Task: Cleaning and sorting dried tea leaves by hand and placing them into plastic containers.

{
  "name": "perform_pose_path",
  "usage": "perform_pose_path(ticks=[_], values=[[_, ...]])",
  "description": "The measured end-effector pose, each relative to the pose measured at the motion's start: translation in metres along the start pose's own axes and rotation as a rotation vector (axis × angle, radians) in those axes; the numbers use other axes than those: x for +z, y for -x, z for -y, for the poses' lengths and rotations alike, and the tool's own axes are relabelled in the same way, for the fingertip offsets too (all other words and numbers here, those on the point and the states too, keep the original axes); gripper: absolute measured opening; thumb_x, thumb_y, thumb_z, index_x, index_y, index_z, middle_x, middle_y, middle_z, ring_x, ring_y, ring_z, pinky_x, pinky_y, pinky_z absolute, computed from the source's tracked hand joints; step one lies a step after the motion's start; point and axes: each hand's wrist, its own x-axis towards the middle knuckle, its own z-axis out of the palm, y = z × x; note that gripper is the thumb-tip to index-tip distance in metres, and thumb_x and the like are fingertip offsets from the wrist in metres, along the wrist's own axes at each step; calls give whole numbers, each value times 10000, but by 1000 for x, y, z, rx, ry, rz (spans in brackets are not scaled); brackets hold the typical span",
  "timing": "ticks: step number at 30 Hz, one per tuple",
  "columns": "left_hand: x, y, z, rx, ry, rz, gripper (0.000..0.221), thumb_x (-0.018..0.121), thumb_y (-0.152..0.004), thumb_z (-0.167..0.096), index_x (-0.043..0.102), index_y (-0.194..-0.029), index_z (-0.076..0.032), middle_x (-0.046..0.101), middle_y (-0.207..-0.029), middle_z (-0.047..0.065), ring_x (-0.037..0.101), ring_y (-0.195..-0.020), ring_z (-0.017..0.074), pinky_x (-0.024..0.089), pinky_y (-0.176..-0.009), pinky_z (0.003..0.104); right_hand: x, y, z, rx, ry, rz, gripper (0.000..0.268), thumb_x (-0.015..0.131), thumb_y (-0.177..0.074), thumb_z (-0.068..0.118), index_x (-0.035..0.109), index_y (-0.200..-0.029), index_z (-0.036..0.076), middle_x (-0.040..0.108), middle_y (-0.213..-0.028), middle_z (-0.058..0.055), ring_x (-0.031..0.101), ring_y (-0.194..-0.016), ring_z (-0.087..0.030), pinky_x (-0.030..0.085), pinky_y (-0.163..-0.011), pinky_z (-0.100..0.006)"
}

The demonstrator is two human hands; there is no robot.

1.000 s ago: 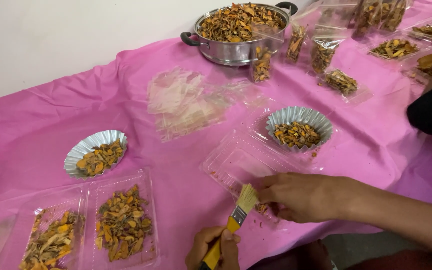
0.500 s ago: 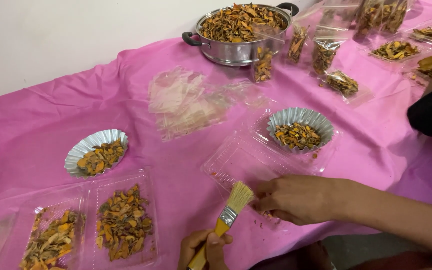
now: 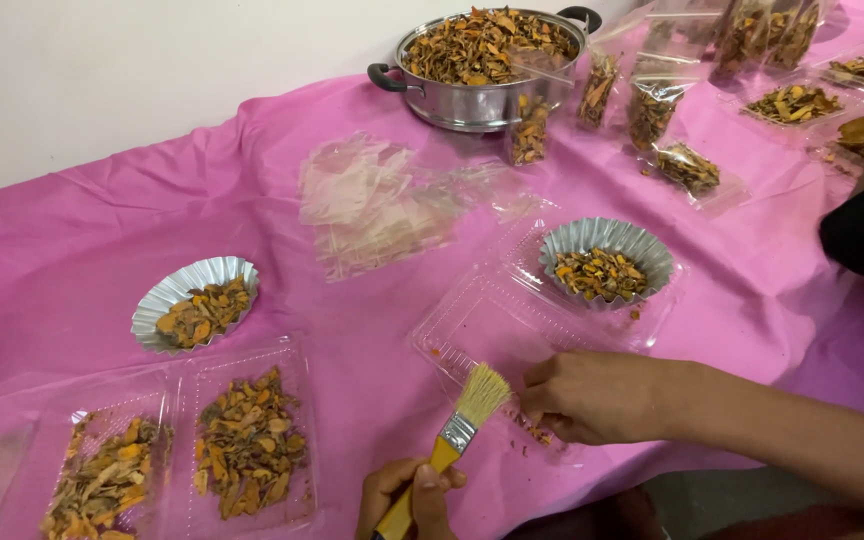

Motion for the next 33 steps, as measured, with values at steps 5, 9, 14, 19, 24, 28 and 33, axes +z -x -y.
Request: perform_pose_path(ticks=[5,9,14,19,24,28,33], values=[[-2,-3,12,74,75,35,266,633,-917,-248,655,-811,-4,700,-614,119,762,-507,178,646,-508,270,-32,7,14,182,-80,-122,248,579,-770,-89,563,-669,137,561,-704,45,548,-609,-104,567,-548,-248],[1,-2,4,16,63,17,317,649,-897,-294,682,-827,13,738,-605,136,742,-494,175,625,-489,276,-75,26,-7,542,115,-372,291,580,-853,-32,612,-629,150,629,-621,53,617,-525,-60,618,-468,-124],[-9,-13,22,4,21,104,346,645,-897,-328,691,-821,6,768,-627,131,767,-513,182,644,-507,284,-98,28,-41,918,296,-230,172,533,-969,117,670,-864,121,679,-781,-18,627,-718,-176,529,-698,-332],[-2,-13,-5,-210,-153,109,534,658,-784,-503,804,-828,9,852,-595,125,814,-524,197,632,-530,269,-90,27,-52,964,227,-252,522,395,-847,-152,704,-1206,68,754,-1098,-121,755,-881,-273,638,-729,-406],[11,-9,-16,-207,-251,52,357,719,-780,-391,824,-934,-87,878,-653,36,581,-442,92,420,-413,233,-99,34,-43,1096,371,-343,293,539,-1062,352,693,-913,153,721,-708,-4,662,-598,-149,545,-559,-284],[19,-12,3,399,-109,142,307,638,-930,-331,747,-1054,-72,799,-879,35,785,-784,121,626,-710,225,-102,50,-55,1280,383,-391,518,568,-1002,583,726,-1110,102,686,-1162,-86,694,-1026,-287,635,-703,-459],[21,-16,10,654,-373,372,354,648,-904,-220,709,-1223,-80,762,-1115,98,768,-976,228,602,-839,327,-82,69,-89,1263,93,-376,448,549,-1018,520,682,-1073,95,701,-1000,-62,633,-869,-200,584,-696,-361]])
